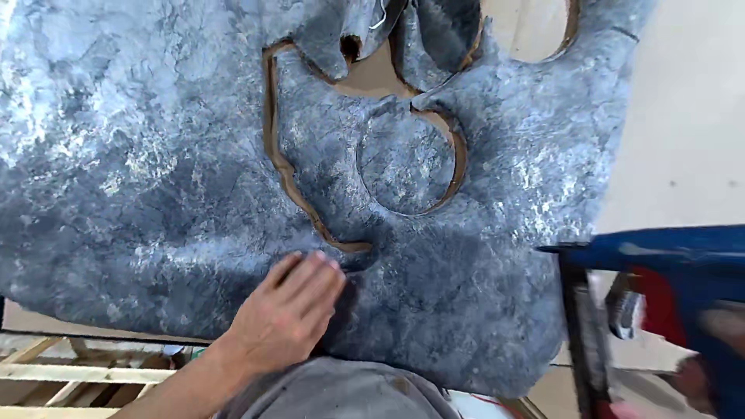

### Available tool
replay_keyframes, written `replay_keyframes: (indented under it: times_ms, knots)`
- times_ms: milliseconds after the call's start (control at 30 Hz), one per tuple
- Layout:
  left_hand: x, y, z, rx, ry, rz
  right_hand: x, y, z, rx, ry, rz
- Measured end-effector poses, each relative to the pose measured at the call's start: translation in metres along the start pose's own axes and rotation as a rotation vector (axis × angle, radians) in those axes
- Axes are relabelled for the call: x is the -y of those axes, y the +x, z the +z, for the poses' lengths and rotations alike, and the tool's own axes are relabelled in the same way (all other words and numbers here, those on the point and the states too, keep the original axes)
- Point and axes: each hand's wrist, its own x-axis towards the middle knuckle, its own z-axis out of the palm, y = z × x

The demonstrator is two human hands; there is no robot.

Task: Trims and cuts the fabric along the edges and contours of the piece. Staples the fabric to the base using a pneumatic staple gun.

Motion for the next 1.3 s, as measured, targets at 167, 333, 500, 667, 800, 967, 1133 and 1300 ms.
replay_keyframes:
  times_ms: [167,333,500,667,800,967,1133,1300]
  knots:
    - [-0.002,-0.012,0.004,0.137,-0.015,0.111,0.037,-0.006,0.049,0.316,-0.235,-0.147]
    - [0.001,-0.007,0.007,0.121,0.096,0.027,0.062,-0.003,0.095,0.430,-0.242,-0.036]
    - [0.003,0.002,0.007,0.101,0.025,-0.061,0.092,0.015,0.122,0.483,-0.164,0.212]
    - [0.009,0.008,0.003,0.068,-0.053,-0.103,0.131,0.034,0.150,0.543,-0.245,0.391]
    - [0.013,0.010,0.002,0.069,-0.092,-0.110,0.143,0.038,0.171,0.536,-0.352,0.423]
    - [0.024,0.012,-0.005,0.109,-0.171,-0.086,0.158,0.036,0.185,0.484,-0.409,0.464]
    - [0.028,0.013,-0.005,0.097,-0.207,-0.128,0.159,0.044,0.185,0.514,-0.413,0.497]
    - [0.029,0.014,-0.004,0.099,-0.229,-0.156,0.160,0.049,0.186,0.540,-0.459,0.517]
